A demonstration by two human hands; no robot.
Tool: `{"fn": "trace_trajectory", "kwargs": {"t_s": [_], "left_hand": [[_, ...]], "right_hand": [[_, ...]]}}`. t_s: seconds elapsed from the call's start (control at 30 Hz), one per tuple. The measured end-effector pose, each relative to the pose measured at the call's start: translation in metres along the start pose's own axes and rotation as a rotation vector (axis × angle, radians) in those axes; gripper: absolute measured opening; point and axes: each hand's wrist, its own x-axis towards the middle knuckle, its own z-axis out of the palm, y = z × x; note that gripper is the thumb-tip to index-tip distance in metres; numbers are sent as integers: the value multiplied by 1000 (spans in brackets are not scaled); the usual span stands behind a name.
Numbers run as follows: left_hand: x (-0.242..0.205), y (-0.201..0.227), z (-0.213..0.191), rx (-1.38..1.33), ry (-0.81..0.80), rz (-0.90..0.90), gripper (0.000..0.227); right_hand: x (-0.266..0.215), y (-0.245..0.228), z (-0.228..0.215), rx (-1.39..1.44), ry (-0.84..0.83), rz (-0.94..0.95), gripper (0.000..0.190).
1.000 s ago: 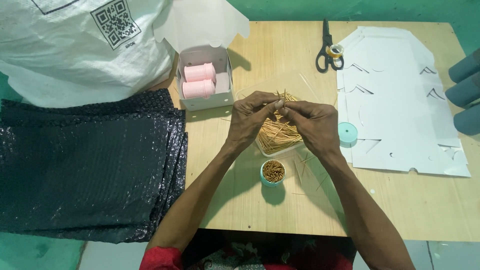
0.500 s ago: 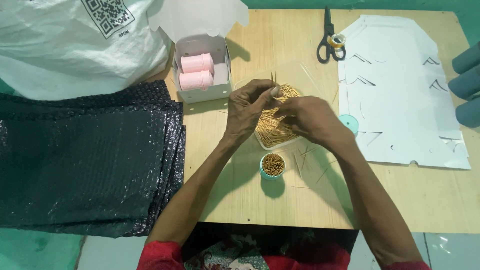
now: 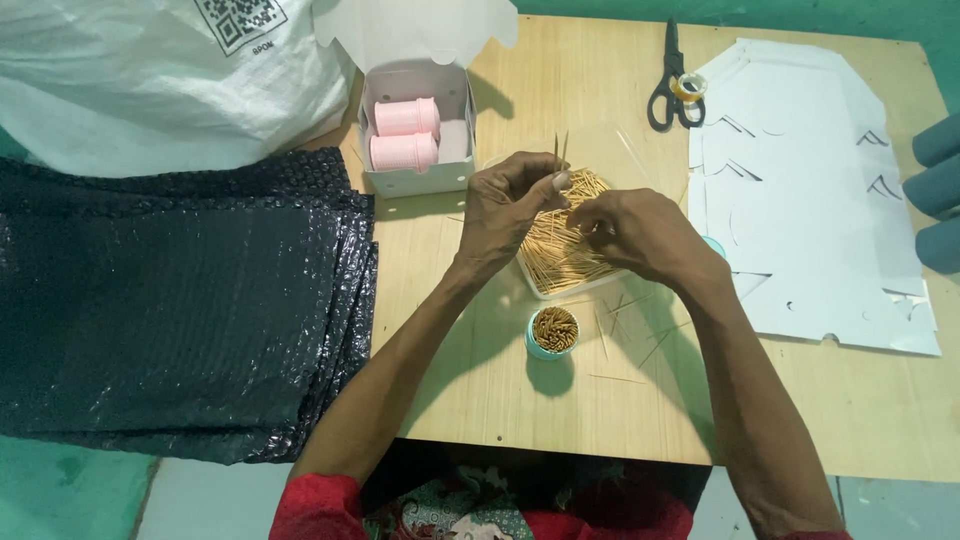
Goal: The person repeatedly picks up thin wooden sticks from a clear container, breaks them in half by hand, and places the broken pieces into a small cylindrical container. The process is continuous and repetitive throughout the clip.
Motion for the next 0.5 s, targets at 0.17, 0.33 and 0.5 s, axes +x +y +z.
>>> {"fn": "trace_trajectory", "kwargs": {"t_s": [0.17,0.33,0.5], "left_hand": [[1,3,0,10,-3,-19,16],[1,6,-3,37,-35,-44,20],[-3,10,-1,26,-34,-83,18]], "right_hand": [[31,27,44,-121,-118,-45,25],[26,24,29,-153,-146,11,22],[-2,35,11,426,296,-71,25]]}}
